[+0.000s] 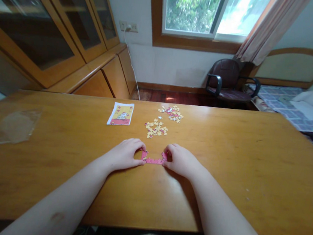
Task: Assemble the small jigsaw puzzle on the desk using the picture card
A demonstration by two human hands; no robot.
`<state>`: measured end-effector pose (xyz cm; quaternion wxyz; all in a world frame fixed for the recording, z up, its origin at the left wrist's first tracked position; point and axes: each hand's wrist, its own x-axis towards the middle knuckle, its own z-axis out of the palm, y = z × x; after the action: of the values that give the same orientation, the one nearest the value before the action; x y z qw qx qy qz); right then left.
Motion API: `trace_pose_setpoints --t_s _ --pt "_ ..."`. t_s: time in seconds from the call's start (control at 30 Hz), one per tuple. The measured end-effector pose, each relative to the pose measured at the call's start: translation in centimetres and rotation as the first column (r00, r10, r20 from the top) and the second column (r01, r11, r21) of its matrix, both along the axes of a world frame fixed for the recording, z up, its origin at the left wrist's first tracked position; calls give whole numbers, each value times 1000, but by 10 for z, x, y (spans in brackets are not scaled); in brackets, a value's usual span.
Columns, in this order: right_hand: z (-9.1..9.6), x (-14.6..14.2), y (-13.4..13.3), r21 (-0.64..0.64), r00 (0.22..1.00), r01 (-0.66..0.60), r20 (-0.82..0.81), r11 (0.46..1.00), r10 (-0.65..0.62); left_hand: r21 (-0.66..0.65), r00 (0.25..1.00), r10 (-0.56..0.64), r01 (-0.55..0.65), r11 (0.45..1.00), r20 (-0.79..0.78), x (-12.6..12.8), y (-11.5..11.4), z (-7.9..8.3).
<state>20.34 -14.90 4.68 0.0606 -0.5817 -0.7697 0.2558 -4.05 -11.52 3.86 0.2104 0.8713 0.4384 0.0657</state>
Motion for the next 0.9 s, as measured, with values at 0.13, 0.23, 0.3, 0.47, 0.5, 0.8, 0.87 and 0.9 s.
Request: trace_pose_setpoints --t_s 0.13,0.23,0.3,0.47,0.5,0.8,0.87,0.9 --pt "0 0 0 -5 1000 -10 -11 1000 10 -24 1000 -9 9 1000 4 -1 0 2" --pt "0 -1 0 -12 1000 -8 -19 1000 8 -38 1000 -13 13 999 -3 -2 0 3" --pt "0 0 1 -20 999 -8 -31 1000 7 -43 1000 -17 17 999 1 -2 1 2" --pt "-4 3 6 -55 990 34 -136 998 -41 -61 997 7 -3 998 70 -5 10 -7" --pt "-6 3 8 -53 987 60 -149 997 -67 -69 995 32 -26 997 90 -6 13 -10" --pt "-34 4 34 174 941 308 -203 935 -272 20 897 343 -362 932 279 -11 46 -32" --pt "-38 4 40 175 908 374 -270 911 -321 17 882 366 -388 922 299 -11 47 -34" --pt "-40 4 42 175 898 395 -283 902 -338 5 875 377 -397 918 305 -10 48 -35"
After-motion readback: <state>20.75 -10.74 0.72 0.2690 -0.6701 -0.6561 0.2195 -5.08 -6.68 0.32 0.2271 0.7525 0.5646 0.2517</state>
